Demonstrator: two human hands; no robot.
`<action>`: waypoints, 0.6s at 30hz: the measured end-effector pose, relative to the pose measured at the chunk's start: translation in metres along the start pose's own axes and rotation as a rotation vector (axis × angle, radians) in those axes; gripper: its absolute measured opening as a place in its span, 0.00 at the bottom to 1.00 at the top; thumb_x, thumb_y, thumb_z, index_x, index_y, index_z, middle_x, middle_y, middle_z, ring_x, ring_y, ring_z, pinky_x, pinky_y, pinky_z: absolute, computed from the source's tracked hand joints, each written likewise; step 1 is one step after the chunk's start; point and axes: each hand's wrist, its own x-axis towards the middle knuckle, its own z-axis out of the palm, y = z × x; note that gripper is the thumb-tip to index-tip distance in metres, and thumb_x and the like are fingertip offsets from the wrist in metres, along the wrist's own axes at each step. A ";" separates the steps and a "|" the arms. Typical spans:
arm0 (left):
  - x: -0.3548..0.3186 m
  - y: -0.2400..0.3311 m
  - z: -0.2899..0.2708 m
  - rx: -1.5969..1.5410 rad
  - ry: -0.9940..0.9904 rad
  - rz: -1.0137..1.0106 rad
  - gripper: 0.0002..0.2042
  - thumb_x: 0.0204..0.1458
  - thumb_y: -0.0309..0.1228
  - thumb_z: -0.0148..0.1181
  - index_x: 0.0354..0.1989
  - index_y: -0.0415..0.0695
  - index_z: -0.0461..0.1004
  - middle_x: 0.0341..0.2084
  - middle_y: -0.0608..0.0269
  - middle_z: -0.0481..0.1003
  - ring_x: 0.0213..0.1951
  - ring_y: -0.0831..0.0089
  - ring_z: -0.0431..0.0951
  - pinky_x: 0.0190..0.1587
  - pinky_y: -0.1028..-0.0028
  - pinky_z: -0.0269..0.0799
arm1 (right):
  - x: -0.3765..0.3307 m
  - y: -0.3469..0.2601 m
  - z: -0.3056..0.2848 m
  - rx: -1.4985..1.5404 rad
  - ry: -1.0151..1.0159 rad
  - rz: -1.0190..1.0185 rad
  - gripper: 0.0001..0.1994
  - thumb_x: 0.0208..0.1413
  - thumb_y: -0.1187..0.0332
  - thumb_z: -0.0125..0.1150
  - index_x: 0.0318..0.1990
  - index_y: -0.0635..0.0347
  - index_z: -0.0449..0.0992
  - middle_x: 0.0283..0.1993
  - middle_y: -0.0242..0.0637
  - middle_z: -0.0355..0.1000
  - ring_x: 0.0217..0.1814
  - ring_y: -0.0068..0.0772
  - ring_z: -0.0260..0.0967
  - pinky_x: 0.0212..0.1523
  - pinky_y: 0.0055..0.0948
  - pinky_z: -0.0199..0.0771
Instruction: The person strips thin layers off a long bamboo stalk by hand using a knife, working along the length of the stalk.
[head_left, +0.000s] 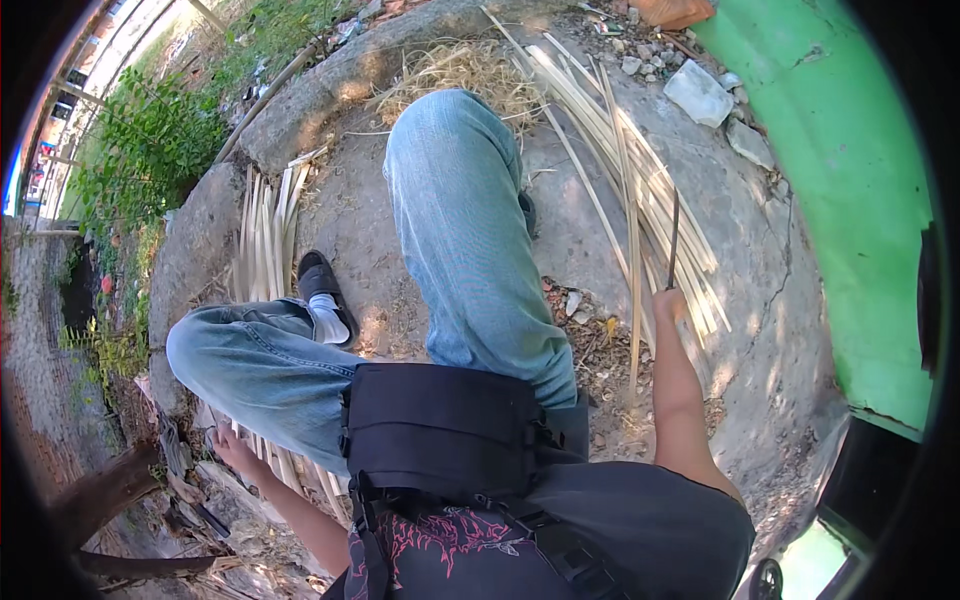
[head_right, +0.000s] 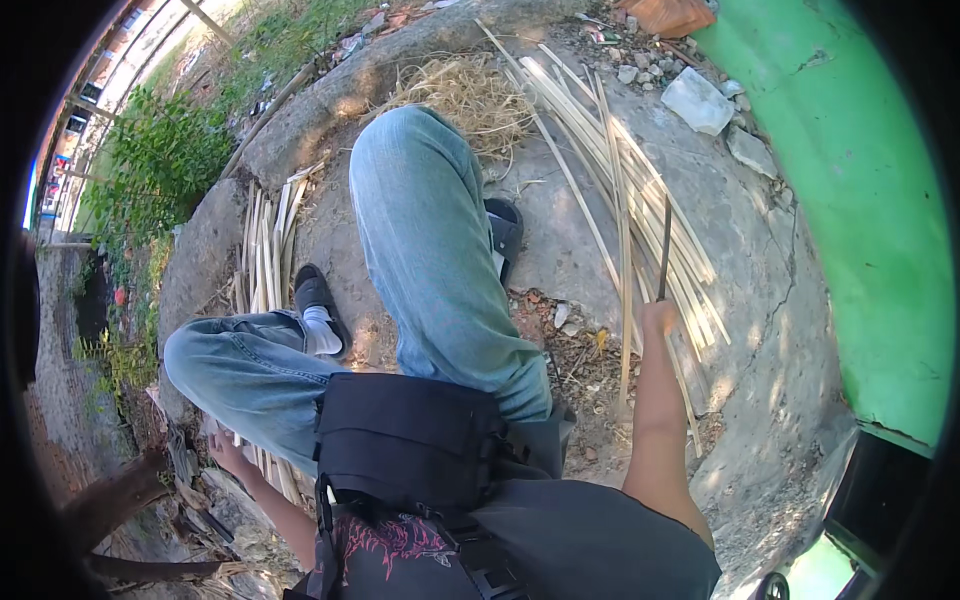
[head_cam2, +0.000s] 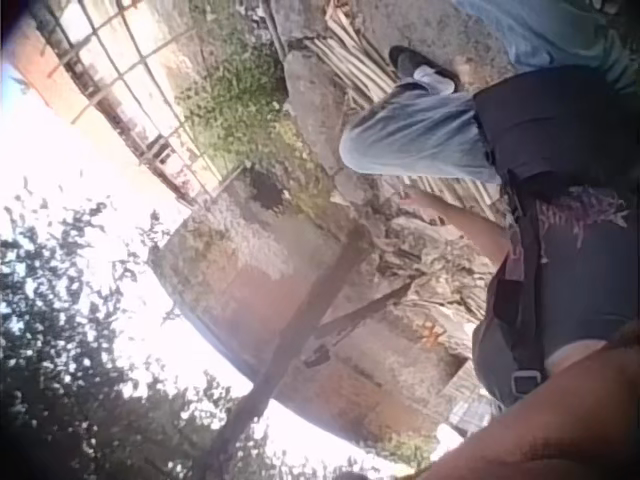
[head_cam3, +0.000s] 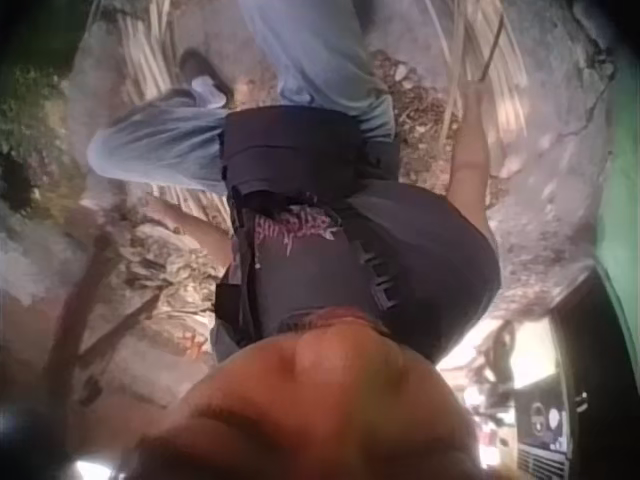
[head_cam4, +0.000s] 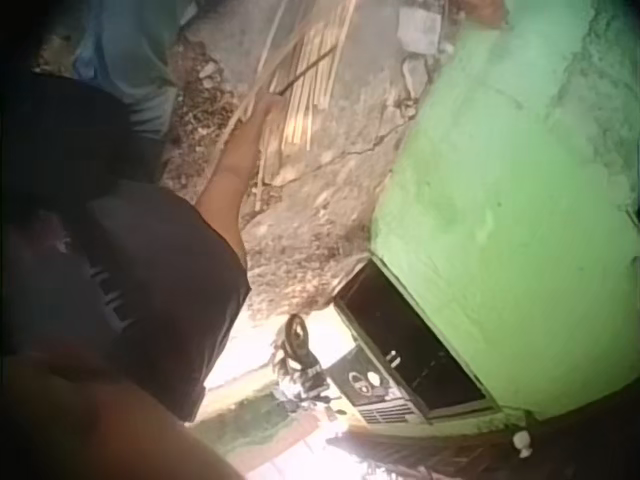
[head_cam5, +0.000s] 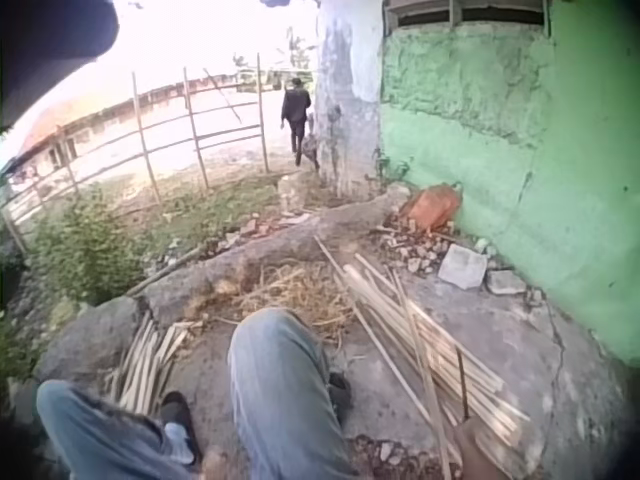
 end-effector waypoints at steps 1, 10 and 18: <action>0.013 0.006 -0.002 -0.157 -0.011 0.064 0.27 0.56 0.44 0.53 0.58 0.38 0.59 0.46 0.55 0.72 0.48 0.65 0.72 0.49 0.62 0.66 | 0.005 -0.002 0.004 -0.007 -0.005 -0.008 0.16 0.42 0.66 0.57 0.38 0.66 0.76 0.41 0.54 0.74 0.44 0.53 0.73 0.45 0.46 0.72; 0.017 0.168 0.020 -0.372 0.041 0.400 0.16 0.58 0.35 0.53 0.49 0.36 0.67 0.41 0.55 0.74 0.44 0.70 0.74 0.47 0.71 0.69 | 0.045 0.028 0.017 0.003 0.070 -0.104 0.13 0.38 0.67 0.58 0.32 0.65 0.77 0.35 0.53 0.75 0.42 0.52 0.74 0.45 0.42 0.72; 0.028 0.180 0.042 -0.386 0.017 0.485 0.14 0.58 0.33 0.53 0.45 0.33 0.68 0.38 0.53 0.75 0.41 0.69 0.75 0.47 0.73 0.70 | 0.062 0.026 0.019 -0.117 0.026 -0.180 0.17 0.41 0.59 0.68 0.33 0.63 0.76 0.35 0.49 0.76 0.41 0.49 0.74 0.43 0.42 0.72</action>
